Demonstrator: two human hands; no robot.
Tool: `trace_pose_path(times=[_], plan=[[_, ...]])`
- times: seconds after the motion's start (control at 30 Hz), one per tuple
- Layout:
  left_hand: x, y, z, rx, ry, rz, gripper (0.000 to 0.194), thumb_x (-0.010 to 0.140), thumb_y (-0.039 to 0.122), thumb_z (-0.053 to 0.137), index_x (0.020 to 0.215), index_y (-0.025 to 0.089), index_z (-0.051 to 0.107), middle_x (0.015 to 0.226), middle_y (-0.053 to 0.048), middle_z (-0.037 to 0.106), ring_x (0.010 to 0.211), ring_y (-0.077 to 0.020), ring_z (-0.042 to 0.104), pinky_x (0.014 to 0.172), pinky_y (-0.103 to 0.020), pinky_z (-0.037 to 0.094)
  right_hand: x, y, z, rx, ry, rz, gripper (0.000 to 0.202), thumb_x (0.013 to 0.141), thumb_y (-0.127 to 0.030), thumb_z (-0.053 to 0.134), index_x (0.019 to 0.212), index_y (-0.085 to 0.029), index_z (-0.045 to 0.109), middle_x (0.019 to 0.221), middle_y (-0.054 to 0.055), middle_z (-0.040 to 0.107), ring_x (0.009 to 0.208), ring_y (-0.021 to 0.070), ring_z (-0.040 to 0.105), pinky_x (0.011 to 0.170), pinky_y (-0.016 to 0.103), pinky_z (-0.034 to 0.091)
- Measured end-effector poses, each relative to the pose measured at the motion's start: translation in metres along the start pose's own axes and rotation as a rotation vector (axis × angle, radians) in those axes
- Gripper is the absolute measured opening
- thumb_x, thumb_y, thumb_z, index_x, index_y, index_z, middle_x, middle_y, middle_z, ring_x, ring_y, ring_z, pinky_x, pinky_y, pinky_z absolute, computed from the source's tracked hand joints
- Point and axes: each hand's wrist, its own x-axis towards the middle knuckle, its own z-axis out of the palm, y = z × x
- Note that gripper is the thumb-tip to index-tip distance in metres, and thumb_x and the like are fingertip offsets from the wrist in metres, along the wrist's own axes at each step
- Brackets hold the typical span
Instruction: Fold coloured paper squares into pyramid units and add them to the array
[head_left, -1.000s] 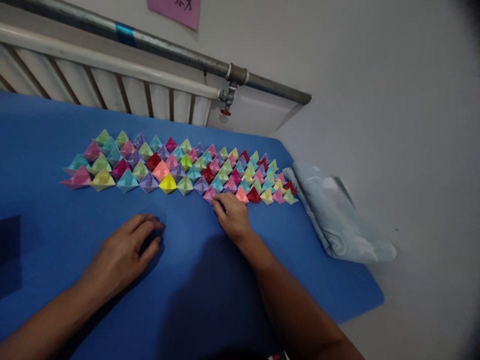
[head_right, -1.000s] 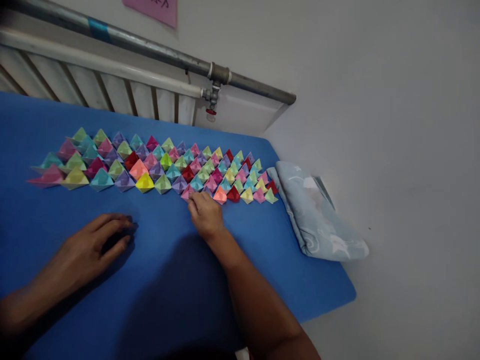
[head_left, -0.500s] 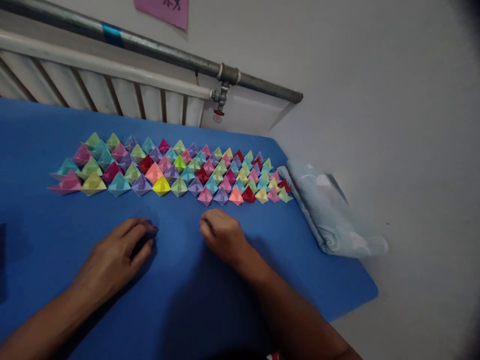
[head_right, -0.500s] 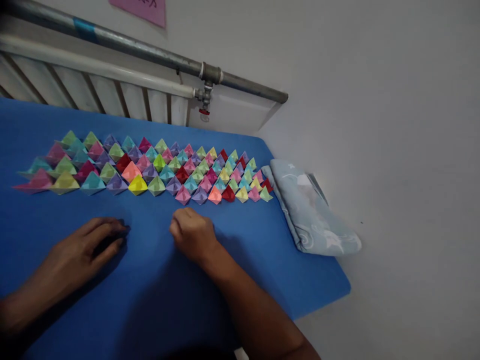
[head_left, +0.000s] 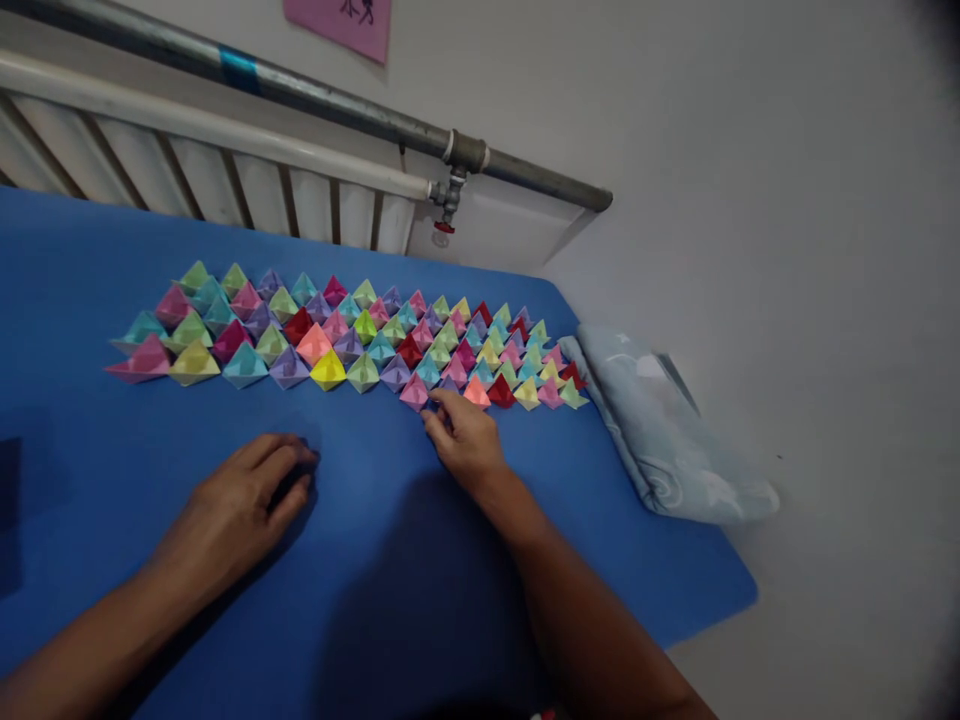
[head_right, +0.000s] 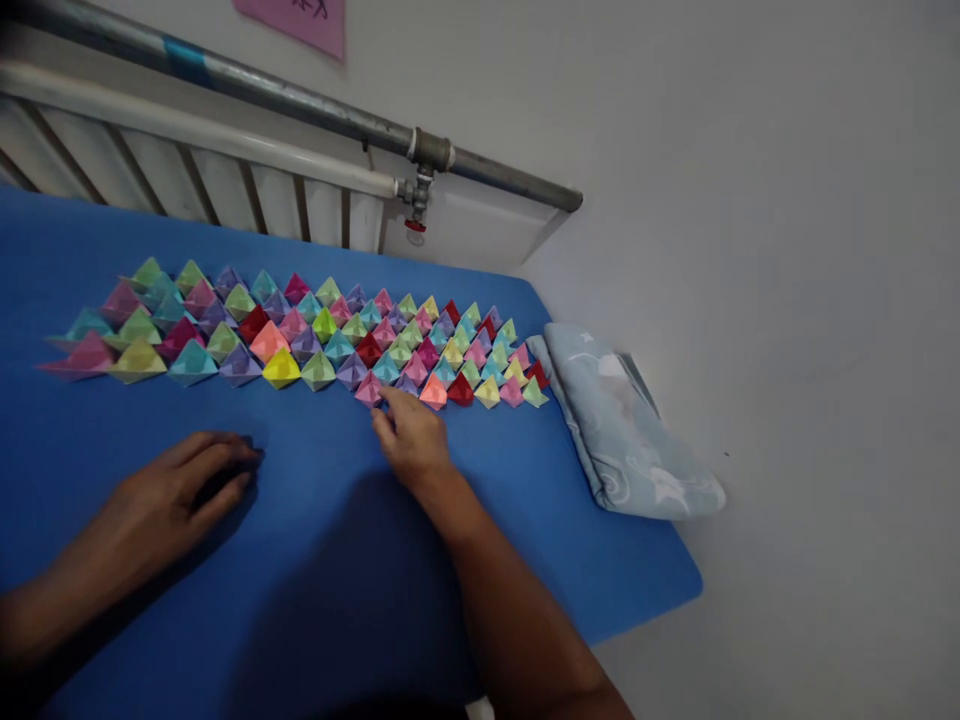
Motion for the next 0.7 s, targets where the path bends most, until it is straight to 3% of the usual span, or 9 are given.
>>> trace_pose_path(times=[0.33,0.7], plan=[[0.0014,0.0023,0.0001,0.009,0.007,0.000,0.033,0.094,0.042,0.042,0.099,0.023,0.069,0.105,-0.009,0.070,0.094,-0.0257,0.070,0.081,-0.040,0.060,0.0087,0.0058,0.0121,-0.001,0.008,-0.084,0.022,0.095,-0.024,0.054,0.110,-0.021,0.070,0.103,0.006,0.075,0.093,0.0182,0.069,0.085,0.028,0.052],[0.0011,0.0019,0.0009,0.023,0.014,0.014,0.035,0.094,0.042,0.041,0.100,0.021,0.069,0.104,-0.010,0.070,0.096,-0.0262,0.070,0.083,-0.040,0.059,0.0106,0.0030,0.0101,-0.031,-0.028,-0.089,0.019,0.097,-0.024,0.049,0.095,-0.020,0.068,0.089,0.005,0.072,0.084,0.0171,0.066,0.079,0.027,0.048]])
